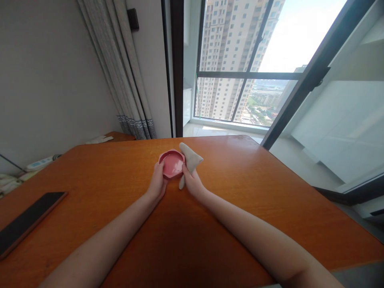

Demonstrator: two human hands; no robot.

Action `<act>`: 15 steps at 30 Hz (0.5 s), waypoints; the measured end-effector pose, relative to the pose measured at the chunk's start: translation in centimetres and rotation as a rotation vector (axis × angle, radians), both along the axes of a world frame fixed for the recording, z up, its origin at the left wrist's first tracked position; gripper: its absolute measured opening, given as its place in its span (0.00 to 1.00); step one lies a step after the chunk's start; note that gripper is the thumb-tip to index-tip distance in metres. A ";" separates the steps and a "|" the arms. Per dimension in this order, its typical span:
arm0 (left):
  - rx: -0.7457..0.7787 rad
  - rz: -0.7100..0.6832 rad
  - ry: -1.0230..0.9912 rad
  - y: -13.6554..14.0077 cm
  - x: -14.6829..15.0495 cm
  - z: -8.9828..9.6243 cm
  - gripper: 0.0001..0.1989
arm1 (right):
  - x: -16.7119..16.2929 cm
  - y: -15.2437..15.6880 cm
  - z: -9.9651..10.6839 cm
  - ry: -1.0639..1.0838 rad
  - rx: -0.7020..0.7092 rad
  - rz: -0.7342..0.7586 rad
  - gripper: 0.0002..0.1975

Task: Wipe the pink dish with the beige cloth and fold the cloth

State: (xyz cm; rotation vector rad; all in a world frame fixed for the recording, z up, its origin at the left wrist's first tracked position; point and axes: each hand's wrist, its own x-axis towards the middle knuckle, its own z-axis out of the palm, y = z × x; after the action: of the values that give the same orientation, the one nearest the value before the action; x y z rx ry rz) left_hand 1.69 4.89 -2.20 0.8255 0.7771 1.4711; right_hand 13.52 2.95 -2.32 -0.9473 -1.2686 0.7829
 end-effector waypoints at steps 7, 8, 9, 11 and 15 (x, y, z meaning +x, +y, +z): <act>-0.021 -0.200 0.053 -0.5 -0.4 1.5 0.20 | 1.5 0.5 0.8 0.037 0.008 -0.042 0.22; -0.035 -0.214 0.071 -0.4 -0.5 1.6 0.21 | 2.0 0.7 0.9 0.030 0.012 -0.029 0.20; -0.039 -0.216 0.086 -0.3 -0.6 1.6 0.21 | 2.2 0.9 1.0 0.015 0.017 -0.001 0.19; -0.023 -0.180 0.110 0.0 -0.7 1.3 0.21 | 2.3 1.0 0.9 -0.008 0.015 0.059 0.19; 0.022 -0.019 0.078 0.2 -0.4 0.5 0.17 | 0.9 0.6 0.3 -0.002 -0.054 0.064 0.23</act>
State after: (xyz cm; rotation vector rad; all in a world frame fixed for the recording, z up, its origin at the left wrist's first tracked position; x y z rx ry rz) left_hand 1.25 5.09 -1.74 0.9097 0.8103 1.4395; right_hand 14.46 3.53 -2.07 -0.9546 -1.2905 0.8705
